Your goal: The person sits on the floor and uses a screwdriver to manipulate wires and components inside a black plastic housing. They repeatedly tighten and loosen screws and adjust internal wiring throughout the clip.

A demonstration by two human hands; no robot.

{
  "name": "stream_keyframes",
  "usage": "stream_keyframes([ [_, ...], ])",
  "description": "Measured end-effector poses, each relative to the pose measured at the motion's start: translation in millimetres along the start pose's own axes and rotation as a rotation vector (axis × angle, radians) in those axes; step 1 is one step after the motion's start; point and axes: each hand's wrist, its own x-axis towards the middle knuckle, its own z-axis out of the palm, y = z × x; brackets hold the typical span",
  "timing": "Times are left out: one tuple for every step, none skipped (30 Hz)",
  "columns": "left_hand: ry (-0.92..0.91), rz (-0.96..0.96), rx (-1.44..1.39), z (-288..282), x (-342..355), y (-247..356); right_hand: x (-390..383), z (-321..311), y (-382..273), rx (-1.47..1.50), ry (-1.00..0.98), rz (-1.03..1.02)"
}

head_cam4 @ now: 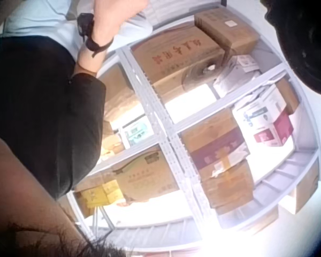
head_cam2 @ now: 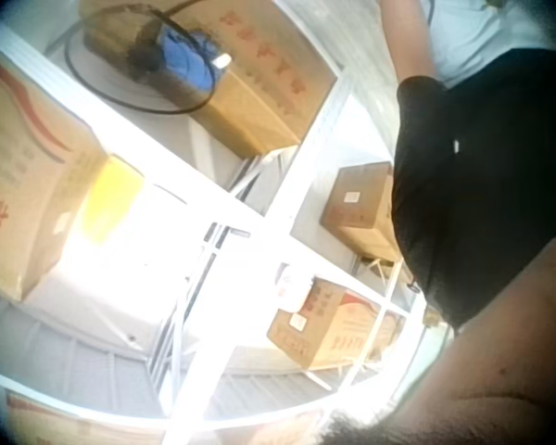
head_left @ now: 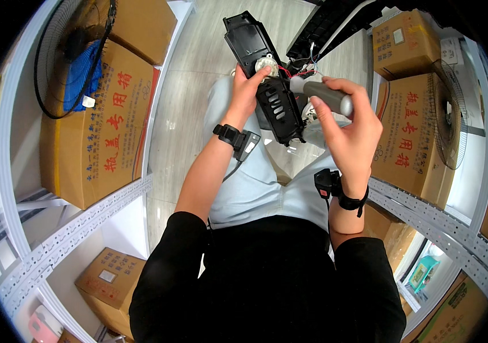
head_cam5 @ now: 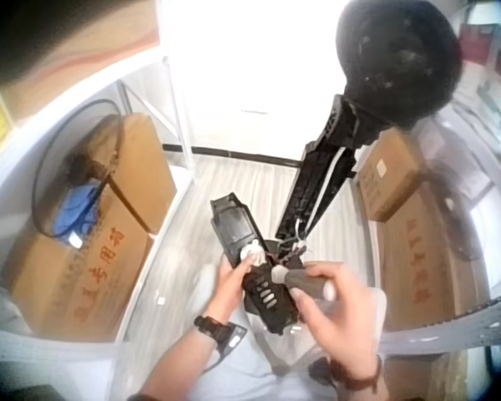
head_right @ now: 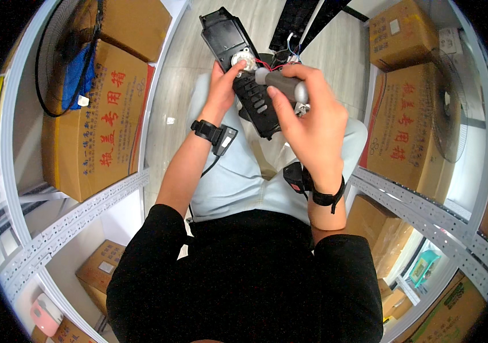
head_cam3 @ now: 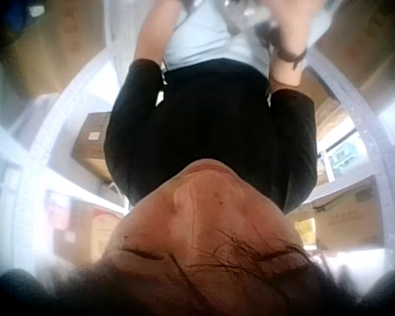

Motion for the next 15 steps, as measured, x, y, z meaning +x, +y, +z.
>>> stream_keyframes([
  [-0.003, 0.002, -0.005, -0.7, 2.1, -0.5, 1.5, 1.0, 6.3, 0.004, 0.044, -0.035],
  [-0.005, 0.004, -0.011, -1.6, 3.3, -1.1, 3.6, 5.1, 11.3, 0.030, 0.077, -0.052],
  [-0.012, 0.006, -0.011, -2.6, 3.4, -1.9, 6.0, 9.8, 16.8, 0.057, 0.109, -0.069],
  [-0.020, 0.007, -0.012, -2.8, 3.6, -2.2, 9.0, 15.4, 23.8, 0.083, 0.141, -0.086],
  [-0.028, 0.010, -0.011, -2.3, 3.9, -1.5, 11.8, 21.5, 33.5, 0.106, 0.144, -0.108],
  [-0.038, 0.009, -0.018, -1.2, 3.6, -1.4, 12.8, 26.9, 40.5, 0.106, 0.150, -0.106],
  [-0.046, 0.010, -0.023, 0.0, 2.5, -0.7, 13.8, 32.7, 45.0, 0.110, 0.154, -0.103],
  [-0.054, 0.010, -0.027, 1.2, 1.3, 0.0, 14.3, 36.0, 47.4, 0.113, 0.159, -0.100],
  [-0.048, 0.012, -0.021, 2.4, 0.6, 0.9, 14.3, 38.1, 47.9, 0.106, 0.164, -0.087],
  [-0.051, 0.016, -0.018, 3.8, -0.7, 2.7, 14.1, 40.5, 48.0, 0.114, 0.167, -0.080],
  [-0.054, 0.020, -0.014, 5.4, -1.7, 4.6, 14.0, 43.4, 49.1, 0.122, 0.170, -0.072],
  [-0.058, 0.023, -0.011, 6.9, -2.5, 6.3, 14.0, 45.7, 51.1, 0.128, 0.174, -0.064],
  [-0.050, 0.021, -0.012, 5.6, -2.3, 5.4, 14.6, 47.9, 53.6, 0.123, 0.166, -0.074],
  [-0.043, 0.018, -0.014, 4.4, -1.9, 4.4, 15.3, 50.2, 56.8, 0.118, 0.160, -0.083],
  [-0.036, 0.015, -0.016, 3.4, -1.6, 3.3, 15.6, 51.6, 59.2, 0.112, 0.153, -0.093],
])
